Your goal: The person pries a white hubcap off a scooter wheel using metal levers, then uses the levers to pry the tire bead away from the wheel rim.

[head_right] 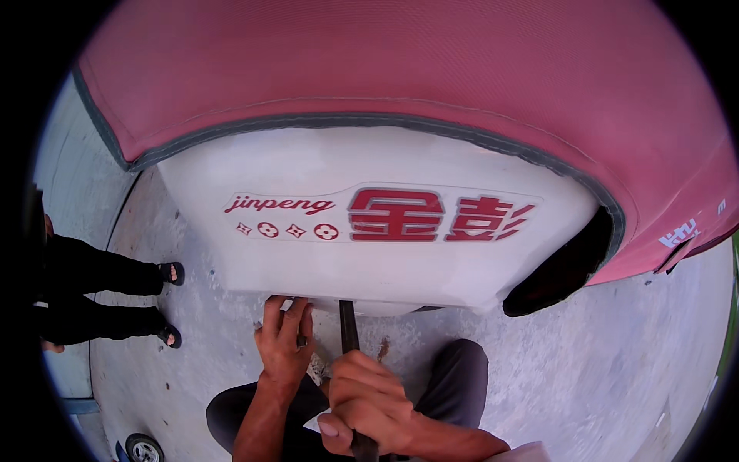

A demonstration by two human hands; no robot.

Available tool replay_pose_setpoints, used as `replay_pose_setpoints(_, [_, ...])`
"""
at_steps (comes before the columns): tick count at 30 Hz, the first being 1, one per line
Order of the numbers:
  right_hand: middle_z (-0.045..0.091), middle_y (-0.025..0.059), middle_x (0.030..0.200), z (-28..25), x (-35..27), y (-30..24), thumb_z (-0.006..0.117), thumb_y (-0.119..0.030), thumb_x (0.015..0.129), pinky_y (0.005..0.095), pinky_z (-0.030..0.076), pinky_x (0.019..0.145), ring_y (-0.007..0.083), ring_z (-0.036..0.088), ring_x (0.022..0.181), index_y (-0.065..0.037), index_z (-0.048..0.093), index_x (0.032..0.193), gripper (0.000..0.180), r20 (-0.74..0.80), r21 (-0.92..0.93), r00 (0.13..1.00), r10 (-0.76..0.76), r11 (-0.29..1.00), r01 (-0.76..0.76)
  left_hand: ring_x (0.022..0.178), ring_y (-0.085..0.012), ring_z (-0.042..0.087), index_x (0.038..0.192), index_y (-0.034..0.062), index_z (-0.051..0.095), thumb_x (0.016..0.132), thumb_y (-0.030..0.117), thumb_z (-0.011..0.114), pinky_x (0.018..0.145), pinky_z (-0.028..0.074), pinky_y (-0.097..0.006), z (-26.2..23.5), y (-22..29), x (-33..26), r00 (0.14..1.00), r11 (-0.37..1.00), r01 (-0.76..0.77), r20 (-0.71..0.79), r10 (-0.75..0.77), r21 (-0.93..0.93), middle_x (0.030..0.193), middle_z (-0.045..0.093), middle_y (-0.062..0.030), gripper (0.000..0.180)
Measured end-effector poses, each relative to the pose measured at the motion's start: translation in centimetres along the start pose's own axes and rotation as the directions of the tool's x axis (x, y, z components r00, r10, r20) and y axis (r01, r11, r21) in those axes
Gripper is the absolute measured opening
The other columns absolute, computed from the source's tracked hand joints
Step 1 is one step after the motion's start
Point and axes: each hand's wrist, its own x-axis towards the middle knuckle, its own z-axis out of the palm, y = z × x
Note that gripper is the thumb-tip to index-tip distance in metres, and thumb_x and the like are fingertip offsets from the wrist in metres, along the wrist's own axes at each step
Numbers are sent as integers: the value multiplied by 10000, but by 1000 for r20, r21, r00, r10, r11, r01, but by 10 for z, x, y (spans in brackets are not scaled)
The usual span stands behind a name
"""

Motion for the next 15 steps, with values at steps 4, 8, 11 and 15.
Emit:
replay_pose_setpoints(4, [528, 69, 699, 1, -1, 5, 618, -71, 1005, 431, 487, 615, 250, 495, 574, -23, 555, 933, 107, 4, 9, 1000, -13, 1000, 13, 672, -233, 660, 1123, 53, 709, 825, -86, 715, 510, 508, -366, -4, 4, 7, 998, 997, 68, 23, -67, -48, 1100, 651, -114, 329])
replay_pose_setpoints(8, [521, 70, 688, -1, 9, -1, 625, -67, 1000, 427, 481, 607, 249, 489, 571, -22, 554, 919, 116, 25, 36, 1000, 9, 999, -10, 673, -239, 650, 1063, -3, 691, 814, -150, 643, 516, 480, -352, -2, 10, 14, 987, 972, 158, 23, -157, -177, 1082, 657, -138, 294])
replay_pose_setpoints(11, [517, 73, 680, 3, 6, -1, 630, -57, 992, 418, 474, 595, 249, 492, 571, -15, 552, 889, 136, -25, 38, 1000, -1, 999, 2, 657, -226, 630, 1043, -19, 684, 810, -171, 616, 518, 464, -338, -1, 7, 13, 985, 963, 173, 18, -173, -208, 1088, 661, -140, 287])
replay_pose_setpoints(15, [513, 76, 676, 3, 1, 4, 639, -43, 974, 408, 459, 574, 248, 497, 561, -2, 541, 854, 160, -31, 19, 999, -29, 999, 29, 638, -210, 606, 1036, -23, 685, 803, -182, 601, 514, 449, -327, -1, 5, 13, 983, 958, 181, 21, -181, -220, 1089, 664, -140, 294])
